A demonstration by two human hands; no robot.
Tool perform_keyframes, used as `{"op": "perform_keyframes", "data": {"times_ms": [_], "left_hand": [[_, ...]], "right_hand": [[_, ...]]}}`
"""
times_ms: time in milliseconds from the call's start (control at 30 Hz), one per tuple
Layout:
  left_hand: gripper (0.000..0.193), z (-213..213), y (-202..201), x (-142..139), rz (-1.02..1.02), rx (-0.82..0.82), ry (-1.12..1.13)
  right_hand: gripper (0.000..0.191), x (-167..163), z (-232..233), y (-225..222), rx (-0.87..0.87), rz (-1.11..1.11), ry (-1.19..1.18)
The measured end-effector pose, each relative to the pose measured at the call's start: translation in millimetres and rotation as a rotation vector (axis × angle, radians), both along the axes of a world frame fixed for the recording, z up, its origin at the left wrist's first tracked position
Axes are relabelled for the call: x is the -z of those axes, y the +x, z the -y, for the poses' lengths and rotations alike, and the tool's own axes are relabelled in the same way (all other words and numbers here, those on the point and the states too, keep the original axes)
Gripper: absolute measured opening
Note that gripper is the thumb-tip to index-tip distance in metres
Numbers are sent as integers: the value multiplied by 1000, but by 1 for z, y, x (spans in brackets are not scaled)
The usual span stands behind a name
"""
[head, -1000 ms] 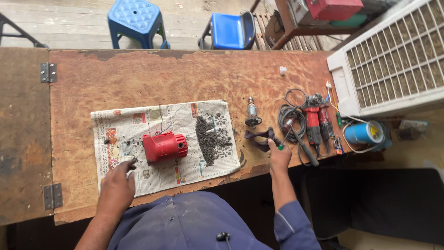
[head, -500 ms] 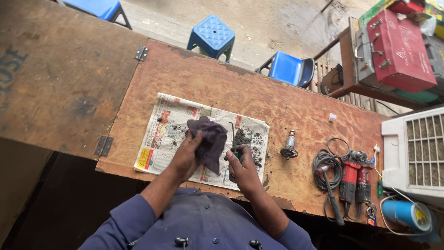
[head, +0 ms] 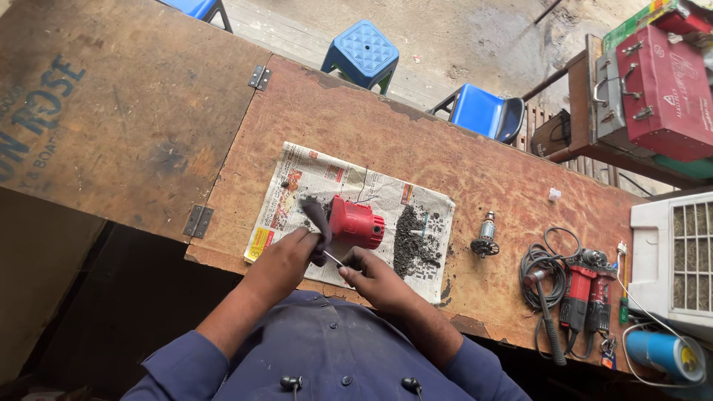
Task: The person holds a red power tool motor housing over a sheet of newspaper and scrapes accumulated dark debris out of its interior with a screwdriver, letting the debris fall onto the paper. They periodically tap out loose material, scrape the fan component, and continue clearing the housing cavity.
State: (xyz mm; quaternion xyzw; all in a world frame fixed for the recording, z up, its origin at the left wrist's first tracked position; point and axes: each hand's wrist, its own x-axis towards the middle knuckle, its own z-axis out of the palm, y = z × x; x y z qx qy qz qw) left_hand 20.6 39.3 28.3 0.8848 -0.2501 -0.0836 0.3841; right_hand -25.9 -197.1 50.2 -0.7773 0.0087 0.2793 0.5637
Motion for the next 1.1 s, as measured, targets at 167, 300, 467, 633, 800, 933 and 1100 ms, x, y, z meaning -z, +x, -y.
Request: {"op": "perform_keyframes", "data": {"times_ms": [167, 300, 467, 633, 800, 933, 1100], "left_hand": [[11, -18, 3, -5, -25, 4, -116], [24, -10, 7, -5, -273, -254, -354], [33, -6, 26, 7, -533, -500, -791], [23, -21, 33, 13, -1345, -302, -1595], [25, -42, 50, 13, -1098, -340, -996], [34, -69, 74, 6, -778, -433, -595], [84, -81, 86, -10, -154, -136, -116]], "right_hand": [[21, -12, -13, -6, -115, 176, -75], [18, 7, -42, -17, 111, 63, 93], [14, 46, -85, -19, 220, 303, -32], [17, 57, -98, -33, 622, 59, 631], [20, 54, -99, -42, 778, 60, 848], [26, 49, -109, -44, 805, 10, 751], [39, 34, -126, -28, 806, 19, 561]]}}
